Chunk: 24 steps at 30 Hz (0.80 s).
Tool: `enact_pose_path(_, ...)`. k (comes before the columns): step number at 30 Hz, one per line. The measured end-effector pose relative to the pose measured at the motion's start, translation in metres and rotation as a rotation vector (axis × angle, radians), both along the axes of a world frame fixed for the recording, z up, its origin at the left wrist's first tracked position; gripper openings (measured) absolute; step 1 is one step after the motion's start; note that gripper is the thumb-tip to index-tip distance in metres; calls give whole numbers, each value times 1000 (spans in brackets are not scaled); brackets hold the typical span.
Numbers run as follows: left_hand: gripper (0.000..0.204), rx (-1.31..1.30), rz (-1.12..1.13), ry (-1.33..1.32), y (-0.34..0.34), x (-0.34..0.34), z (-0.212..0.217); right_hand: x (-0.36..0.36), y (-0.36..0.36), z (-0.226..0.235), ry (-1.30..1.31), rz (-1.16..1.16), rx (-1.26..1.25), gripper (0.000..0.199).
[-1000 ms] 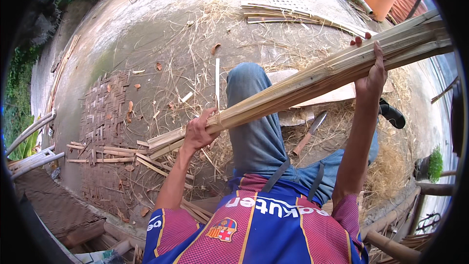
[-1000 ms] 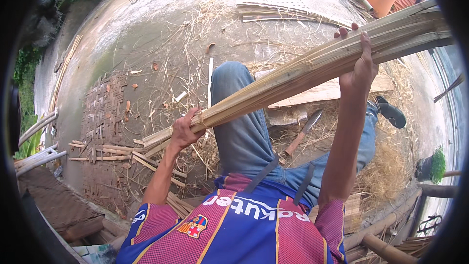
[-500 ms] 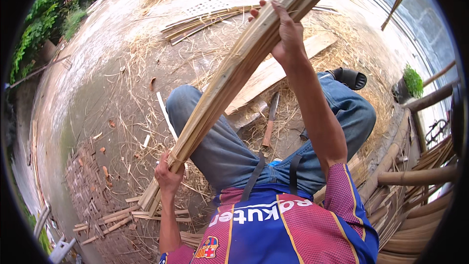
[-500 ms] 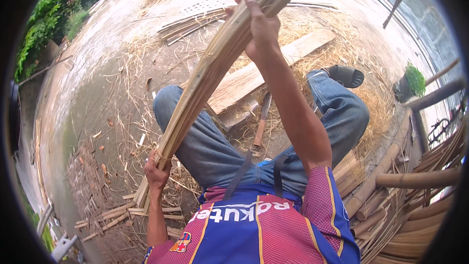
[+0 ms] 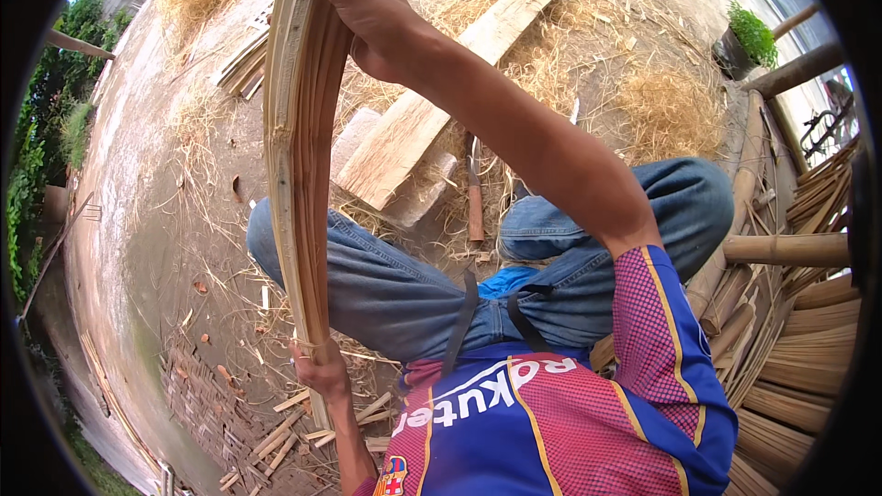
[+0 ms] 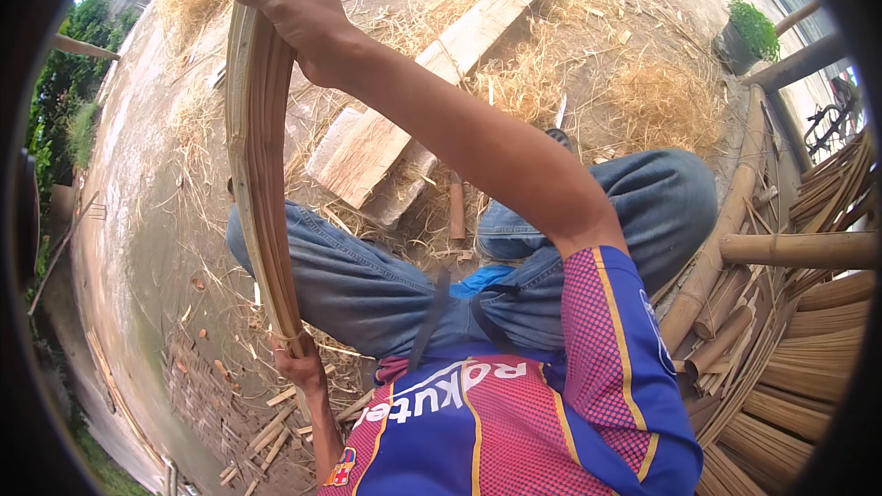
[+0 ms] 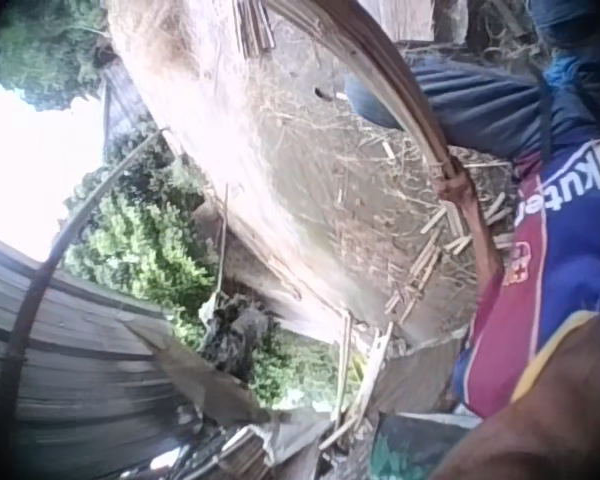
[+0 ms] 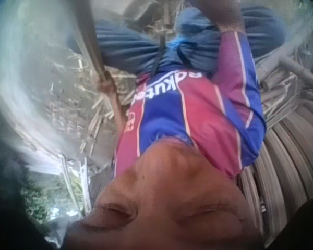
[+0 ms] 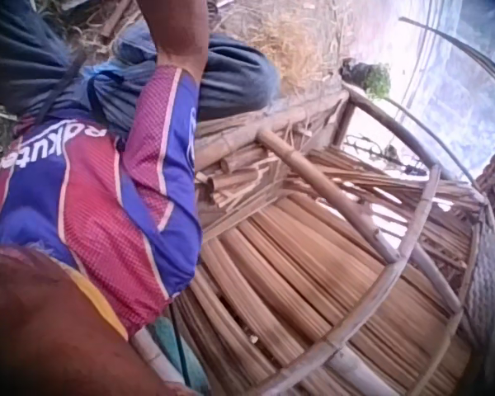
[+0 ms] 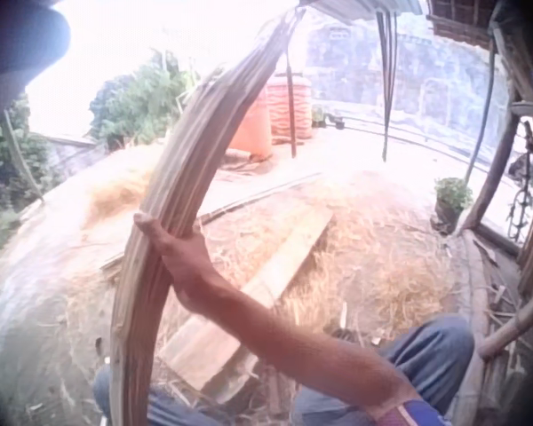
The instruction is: The person sits on the ground and bundles thin bamboo strips together using a thin cord. They align the strips, wrap the cord around them multiple times, and tie knots to secure the bundle.
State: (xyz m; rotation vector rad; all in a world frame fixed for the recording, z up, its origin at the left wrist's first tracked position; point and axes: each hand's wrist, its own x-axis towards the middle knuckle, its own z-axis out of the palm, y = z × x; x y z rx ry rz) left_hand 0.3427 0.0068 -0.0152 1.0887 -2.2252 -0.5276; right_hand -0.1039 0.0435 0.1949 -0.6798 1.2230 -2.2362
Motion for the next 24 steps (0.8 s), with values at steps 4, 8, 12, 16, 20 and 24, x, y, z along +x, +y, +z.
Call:
enact_pose_path(4, 42, 14, 20, -83, -1, 3, -3, -19, 7, -6, 182, 89, 84, 74)
enact_pose_path(8, 51, -37, 102, -180, 13, -8, 8, -38, 15, -13, 320, 180, 179, 90)
enact_pose_path(12, 75, -25, 165, -306, 15, 8, 2, -92, 46, -24, 549, 429, 412, 86)
enact_pose_path(16, 76, -64, 182, -419, 23, -2, 20, -167, 112, -86, 506, 291, 831, 54)
enact_pose_path(20, 72, -29, 187, -522, 18, -16, 41, -175, 138, -197, 296, 219, 1289, 50)
enact_pose_path(24, 65, -90, 140, -513, 14, -16, 59, -124, 129, -232, 450, 306, 1568, 41)
